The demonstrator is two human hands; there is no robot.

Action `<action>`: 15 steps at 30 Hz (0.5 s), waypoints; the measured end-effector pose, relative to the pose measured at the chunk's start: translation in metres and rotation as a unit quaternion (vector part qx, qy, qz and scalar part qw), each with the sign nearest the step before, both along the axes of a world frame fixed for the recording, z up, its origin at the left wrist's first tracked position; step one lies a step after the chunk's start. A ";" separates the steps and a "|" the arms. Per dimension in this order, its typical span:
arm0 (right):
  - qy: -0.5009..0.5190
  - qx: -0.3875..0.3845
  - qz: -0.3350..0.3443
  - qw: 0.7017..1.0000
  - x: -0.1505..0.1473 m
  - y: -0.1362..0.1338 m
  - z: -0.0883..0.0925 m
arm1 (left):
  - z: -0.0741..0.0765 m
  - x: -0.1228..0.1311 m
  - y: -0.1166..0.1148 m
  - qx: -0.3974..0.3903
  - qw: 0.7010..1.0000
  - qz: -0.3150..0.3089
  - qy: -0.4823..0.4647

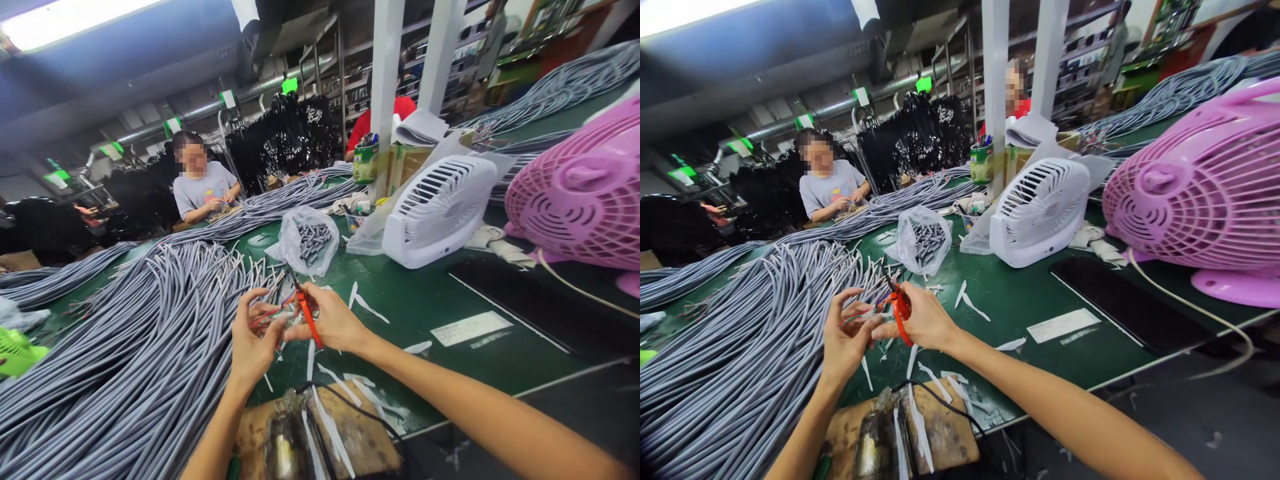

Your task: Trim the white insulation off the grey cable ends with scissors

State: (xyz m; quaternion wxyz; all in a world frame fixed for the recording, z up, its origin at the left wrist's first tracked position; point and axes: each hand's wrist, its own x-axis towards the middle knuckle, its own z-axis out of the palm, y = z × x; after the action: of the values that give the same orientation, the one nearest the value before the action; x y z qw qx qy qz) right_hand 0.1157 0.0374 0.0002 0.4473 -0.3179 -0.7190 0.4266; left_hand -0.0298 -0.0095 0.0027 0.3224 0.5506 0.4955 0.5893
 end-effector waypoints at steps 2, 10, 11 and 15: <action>0.018 -0.001 -0.016 1.000 -0.002 -0.002 -0.001 | -0.005 0.002 0.003 -0.064 0.997 -0.043 -0.002; 0.120 -0.028 -0.136 0.983 -0.005 0.013 -0.012 | -0.002 -0.008 0.006 -0.148 0.978 -0.103 0.106; 0.146 -0.043 -0.134 0.979 -0.005 0.015 -0.012 | 0.000 -0.014 -0.001 -0.159 0.975 -0.104 0.113; 0.256 -0.093 -0.142 0.952 0.002 0.027 -0.006 | 0.005 -0.043 -0.048 -0.190 0.969 -0.025 0.153</action>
State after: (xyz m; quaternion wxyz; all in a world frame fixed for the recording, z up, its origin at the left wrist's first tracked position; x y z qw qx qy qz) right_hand 0.1180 0.0640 -0.0054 0.6405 -0.3370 -0.4855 0.4904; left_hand -0.0728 -0.0578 0.0076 0.3561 0.5750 0.6279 0.3850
